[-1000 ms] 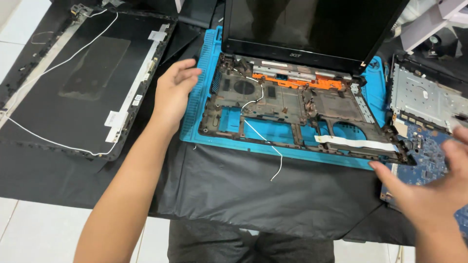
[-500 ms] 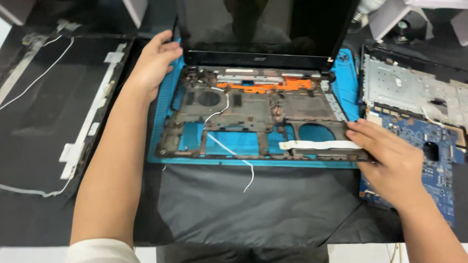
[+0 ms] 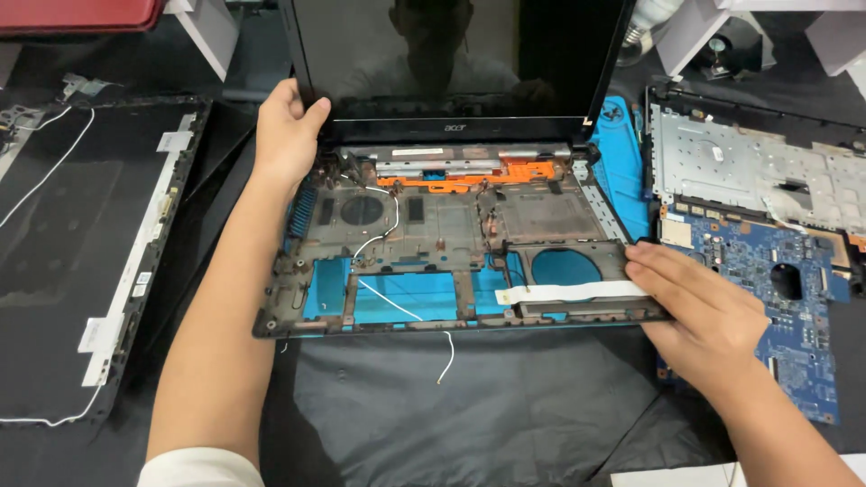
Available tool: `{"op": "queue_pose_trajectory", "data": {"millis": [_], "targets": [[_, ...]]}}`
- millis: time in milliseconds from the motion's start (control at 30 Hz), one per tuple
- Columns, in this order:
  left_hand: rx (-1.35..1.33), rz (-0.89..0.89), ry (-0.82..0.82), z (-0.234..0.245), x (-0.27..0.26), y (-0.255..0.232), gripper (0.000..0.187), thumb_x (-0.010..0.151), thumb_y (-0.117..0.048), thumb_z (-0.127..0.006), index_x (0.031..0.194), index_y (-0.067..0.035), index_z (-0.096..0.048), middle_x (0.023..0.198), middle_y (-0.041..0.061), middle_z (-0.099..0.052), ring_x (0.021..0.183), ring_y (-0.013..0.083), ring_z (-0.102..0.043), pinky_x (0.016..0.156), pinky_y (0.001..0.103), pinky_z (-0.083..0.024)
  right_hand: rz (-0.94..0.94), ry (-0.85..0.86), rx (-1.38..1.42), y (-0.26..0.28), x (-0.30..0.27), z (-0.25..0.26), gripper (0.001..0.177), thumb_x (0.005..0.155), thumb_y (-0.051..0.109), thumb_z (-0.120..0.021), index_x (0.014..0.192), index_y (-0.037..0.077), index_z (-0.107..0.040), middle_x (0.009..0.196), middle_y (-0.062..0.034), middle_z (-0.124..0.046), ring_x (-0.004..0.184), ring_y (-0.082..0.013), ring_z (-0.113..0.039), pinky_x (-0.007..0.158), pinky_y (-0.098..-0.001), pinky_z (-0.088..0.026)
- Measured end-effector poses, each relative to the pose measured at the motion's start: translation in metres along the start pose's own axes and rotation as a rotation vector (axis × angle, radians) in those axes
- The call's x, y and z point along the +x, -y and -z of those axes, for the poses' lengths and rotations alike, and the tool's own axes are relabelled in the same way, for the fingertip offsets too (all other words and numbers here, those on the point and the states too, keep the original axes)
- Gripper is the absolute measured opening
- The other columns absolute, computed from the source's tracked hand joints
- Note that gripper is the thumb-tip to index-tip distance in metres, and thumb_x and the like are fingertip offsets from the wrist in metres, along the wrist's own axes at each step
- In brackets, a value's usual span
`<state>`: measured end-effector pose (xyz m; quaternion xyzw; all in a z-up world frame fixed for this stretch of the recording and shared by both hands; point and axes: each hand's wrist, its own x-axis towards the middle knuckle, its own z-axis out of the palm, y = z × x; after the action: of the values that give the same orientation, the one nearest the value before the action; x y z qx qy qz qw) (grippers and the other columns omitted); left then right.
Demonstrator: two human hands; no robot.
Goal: The person disconnects a white wire from the laptop's internal components and then removes the motherboard from the laptop chassis.
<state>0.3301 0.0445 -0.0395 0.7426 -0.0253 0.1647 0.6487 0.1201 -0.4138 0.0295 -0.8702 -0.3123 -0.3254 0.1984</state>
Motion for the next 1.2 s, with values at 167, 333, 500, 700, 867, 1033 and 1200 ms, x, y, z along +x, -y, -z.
{"op": "queue_pose_trajectory", "data": {"millis": [167, 333, 500, 700, 867, 1033, 1200], "targets": [[-0.11, -0.101, 0.033, 0.005, 0.004, 0.015, 0.02, 0.102, 0.001, -0.063, 0.121, 0.003, -0.06, 0.112, 0.007, -0.074, 0.101, 0.0094, -0.069, 0.089, 0.023, -0.053, 0.027, -0.033, -0.01, 0.003, 0.002, 0.011, 0.042, 0.068, -0.011, -0.065, 0.108, -0.002, -0.073, 0.119, -0.014, -0.075, 0.107, -0.0264, -0.075, 0.09, -0.0294, -0.059], [-0.252, -0.055, 0.046, 0.008, -0.003, 0.012, 0.021, 0.099, 0.004, -0.062, 0.12, 0.003, -0.062, 0.114, 0.008, -0.075, 0.104, 0.013, -0.071, 0.095, 0.026, -0.055, 0.003, -0.031, -0.026, 0.023, 0.009, 0.039, 0.04, 0.06, -0.011, -0.068, 0.098, -0.003, -0.073, 0.107, -0.0164, -0.075, 0.098, -0.0296, -0.075, 0.084, -0.0345, -0.06], [-0.253, -0.09, 0.112, 0.011, -0.042, -0.022, 0.019, 0.1, 0.001, -0.061, 0.118, 0.003, -0.063, 0.111, 0.007, -0.074, 0.099, 0.0113, -0.07, 0.09, 0.026, -0.055, -0.114, -0.002, -0.023, 0.041, 0.005, 0.082, 0.032, 0.067, -0.005, -0.075, 0.099, -0.002, -0.071, 0.109, -0.014, -0.075, 0.096, -0.0259, -0.075, 0.084, -0.0316, -0.059], [-0.237, 0.009, 0.132, 0.015, -0.084, -0.029, 0.015, 0.101, -0.003, -0.062, 0.114, 0.003, -0.064, 0.105, 0.007, -0.075, 0.092, 0.0106, -0.069, 0.084, 0.026, -0.055, -0.248, 0.066, 0.102, 0.045, -0.002, 0.116, 0.035, 0.071, -0.001, -0.076, 0.105, -0.004, -0.07, 0.112, -0.0133, -0.076, 0.097, -0.0233, -0.076, 0.083, -0.0306, -0.06], [-0.326, 0.043, 0.081, 0.017, -0.111, -0.014, 0.017, 0.1, -0.003, -0.062, 0.115, 0.004, -0.064, 0.107, 0.007, -0.074, 0.094, 0.0108, -0.069, 0.086, 0.026, -0.054, -0.221, 0.121, 0.074, 0.052, -0.001, 0.121, 0.035, 0.067, -0.002, -0.077, 0.102, -0.004, -0.071, 0.111, -0.0141, -0.076, 0.097, -0.025, -0.077, 0.08, -0.0309, -0.06], [-0.352, 0.077, 0.087, 0.031, -0.114, 0.038, 0.017, 0.102, -0.003, -0.061, 0.116, 0.006, -0.064, 0.109, 0.01, -0.074, 0.093, 0.0123, -0.068, 0.085, 0.027, -0.054, -0.173, 0.122, -0.003, 0.063, 0.005, 0.113, 0.029, 0.068, -0.001, -0.077, 0.096, -0.003, -0.072, 0.109, -0.0126, -0.077, 0.095, -0.0232, -0.077, 0.082, -0.0304, -0.06], [-0.274, 0.201, 0.111, 0.035, -0.129, 0.003, 0.022, 0.098, -0.003, -0.06, 0.119, 0.005, -0.064, 0.109, 0.01, -0.076, 0.094, 0.0119, -0.071, 0.085, 0.027, -0.056, -0.273, 0.134, 0.019, 0.068, 0.005, 0.104, 0.029, 0.068, -0.002, -0.078, 0.097, -0.005, -0.073, 0.107, -0.013, -0.077, 0.09, -0.0229, -0.077, 0.078, -0.03, -0.059]]}}
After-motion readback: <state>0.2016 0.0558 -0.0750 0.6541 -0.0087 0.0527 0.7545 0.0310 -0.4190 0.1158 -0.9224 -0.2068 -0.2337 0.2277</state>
